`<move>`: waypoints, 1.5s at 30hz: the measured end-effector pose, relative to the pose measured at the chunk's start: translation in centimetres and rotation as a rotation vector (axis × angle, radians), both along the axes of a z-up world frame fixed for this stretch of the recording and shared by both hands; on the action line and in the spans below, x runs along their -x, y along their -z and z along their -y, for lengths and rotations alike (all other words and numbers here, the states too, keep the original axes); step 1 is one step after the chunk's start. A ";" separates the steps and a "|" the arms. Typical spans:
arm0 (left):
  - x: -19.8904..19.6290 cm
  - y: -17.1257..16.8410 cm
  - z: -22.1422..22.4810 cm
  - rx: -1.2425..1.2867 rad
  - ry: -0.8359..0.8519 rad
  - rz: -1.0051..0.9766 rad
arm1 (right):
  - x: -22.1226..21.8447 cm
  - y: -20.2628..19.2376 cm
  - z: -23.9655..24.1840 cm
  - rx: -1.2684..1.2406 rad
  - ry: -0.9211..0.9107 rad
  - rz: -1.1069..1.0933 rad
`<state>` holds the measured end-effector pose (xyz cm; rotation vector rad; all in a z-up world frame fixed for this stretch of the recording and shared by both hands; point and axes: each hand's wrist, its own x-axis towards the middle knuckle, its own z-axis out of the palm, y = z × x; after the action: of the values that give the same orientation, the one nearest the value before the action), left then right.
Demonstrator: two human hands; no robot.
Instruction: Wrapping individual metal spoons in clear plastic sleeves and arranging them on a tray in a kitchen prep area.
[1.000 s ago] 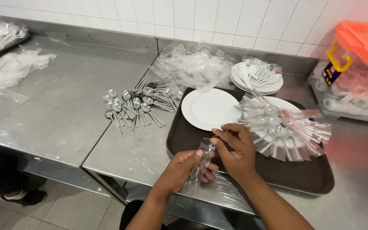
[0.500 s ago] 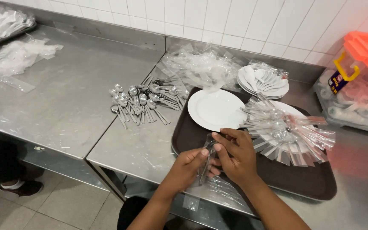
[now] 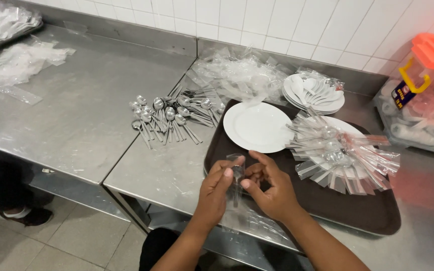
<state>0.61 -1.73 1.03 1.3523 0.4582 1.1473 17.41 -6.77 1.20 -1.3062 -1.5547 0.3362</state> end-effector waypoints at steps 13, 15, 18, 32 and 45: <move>-1.5 -7.8 3.2 0.642 -0.128 0.098 | 1.7 0.9 2.4 0.283 -0.321 -0.645; -1.3 -6.9 3.1 0.559 -0.093 0.099 | 2.5 1.5 3.6 0.233 -0.186 -0.662; -1.4 -5.0 3.6 0.432 -0.098 0.162 | 3.6 1.8 6.1 0.285 -0.029 -0.740; -0.3 -12.4 8.5 -0.007 0.007 -0.101 | 5.2 1.3 12.5 0.269 -0.511 -1.118; -0.9 -12.5 8.8 0.304 0.119 0.163 | 5.6 0.8 14.8 0.322 -0.254 -0.877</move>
<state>1.47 -10.51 13.53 1.0011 0.4101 1.0335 11.84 -21.61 0.41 -0.9699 -0.9173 1.1829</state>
